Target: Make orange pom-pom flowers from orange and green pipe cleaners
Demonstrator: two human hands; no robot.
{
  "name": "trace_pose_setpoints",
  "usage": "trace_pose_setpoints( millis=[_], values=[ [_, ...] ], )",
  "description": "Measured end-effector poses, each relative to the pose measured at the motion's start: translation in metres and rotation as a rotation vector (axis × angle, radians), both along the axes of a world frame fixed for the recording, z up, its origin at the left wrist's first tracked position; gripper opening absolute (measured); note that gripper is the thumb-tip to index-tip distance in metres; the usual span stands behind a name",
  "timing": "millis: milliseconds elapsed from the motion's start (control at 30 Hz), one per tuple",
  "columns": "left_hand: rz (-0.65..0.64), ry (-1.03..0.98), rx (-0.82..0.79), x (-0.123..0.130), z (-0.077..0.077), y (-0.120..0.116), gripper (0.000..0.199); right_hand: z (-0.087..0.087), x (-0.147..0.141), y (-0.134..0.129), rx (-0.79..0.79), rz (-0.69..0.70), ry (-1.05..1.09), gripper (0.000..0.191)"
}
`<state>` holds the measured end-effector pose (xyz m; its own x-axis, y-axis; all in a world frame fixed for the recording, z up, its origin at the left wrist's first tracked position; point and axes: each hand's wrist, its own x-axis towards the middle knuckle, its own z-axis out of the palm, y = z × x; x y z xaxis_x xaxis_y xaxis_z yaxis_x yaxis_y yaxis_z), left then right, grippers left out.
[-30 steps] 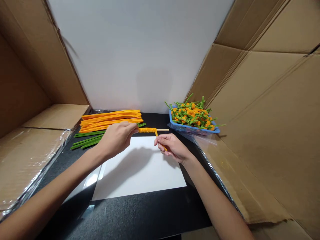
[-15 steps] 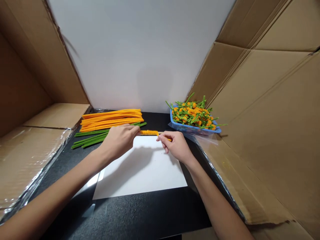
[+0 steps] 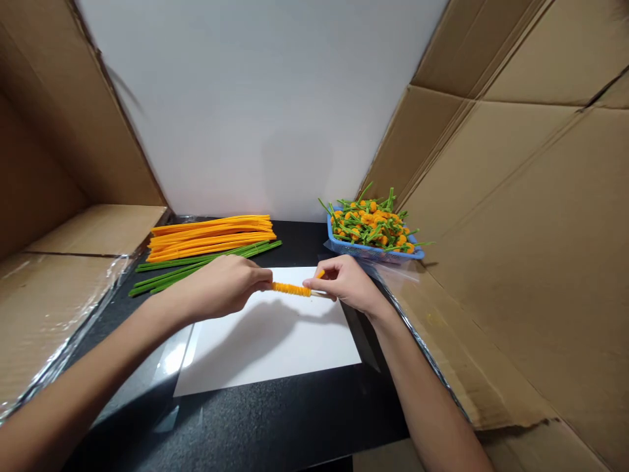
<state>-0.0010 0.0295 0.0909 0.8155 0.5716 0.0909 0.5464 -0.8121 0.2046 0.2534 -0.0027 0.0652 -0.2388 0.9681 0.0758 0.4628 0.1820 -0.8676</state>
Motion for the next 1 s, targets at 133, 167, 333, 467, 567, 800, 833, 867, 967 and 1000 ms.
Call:
trace_pose_setpoints(
  millis=[133, 167, 333, 467, 567, 800, 833, 867, 967, 1000],
  values=[
    [0.231, -0.016, 0.366, 0.016, -0.009, -0.011, 0.020, -0.003, -0.014, -0.003, 0.776, -0.430, -0.421, 0.025],
    [0.282, -0.054, 0.411, 0.019, -0.012, -0.013, 0.020, -0.005, -0.017, -0.003, 0.907, -0.476, -0.476, 0.023],
    [0.443, -0.228, 0.469, 0.024, -0.026, -0.016, 0.024, -0.014, -0.024, -0.005, 1.031, -0.493, -0.424, 0.016],
    [0.447, -0.383, 0.352, 0.024, -0.029, -0.016, 0.023, -0.015, -0.034, -0.004, 0.654, -0.562, 0.154, 0.016],
    [0.465, -0.482, 0.202, 0.026, -0.025, -0.016, 0.025, -0.018, -0.036, 0.002, 0.231, -0.557, 0.639, 0.019],
    [0.284, -0.525, -0.611, 0.021, -0.009, -0.007, 0.040, -0.027, -0.003, 0.023, -0.156, -0.185, 0.882, 0.036],
    [0.250, -0.492, -0.634, 0.019, -0.007, -0.006, 0.041, -0.025, 0.002, 0.023, -0.132, -0.163, 0.843, 0.035],
    [0.237, -0.459, -0.584, 0.018, -0.005, -0.006, 0.040, -0.022, 0.006, 0.022, -0.088, -0.150, 0.789, 0.032],
    [0.299, -0.385, -0.106, 0.014, -0.001, -0.009, 0.031, -0.012, 0.007, 0.015, 0.116, -0.182, 0.575, 0.020],
    [0.326, -0.358, 0.079, 0.014, 0.000, -0.011, 0.029, -0.009, 0.004, 0.012, 0.177, -0.220, 0.514, 0.018]
  ],
)
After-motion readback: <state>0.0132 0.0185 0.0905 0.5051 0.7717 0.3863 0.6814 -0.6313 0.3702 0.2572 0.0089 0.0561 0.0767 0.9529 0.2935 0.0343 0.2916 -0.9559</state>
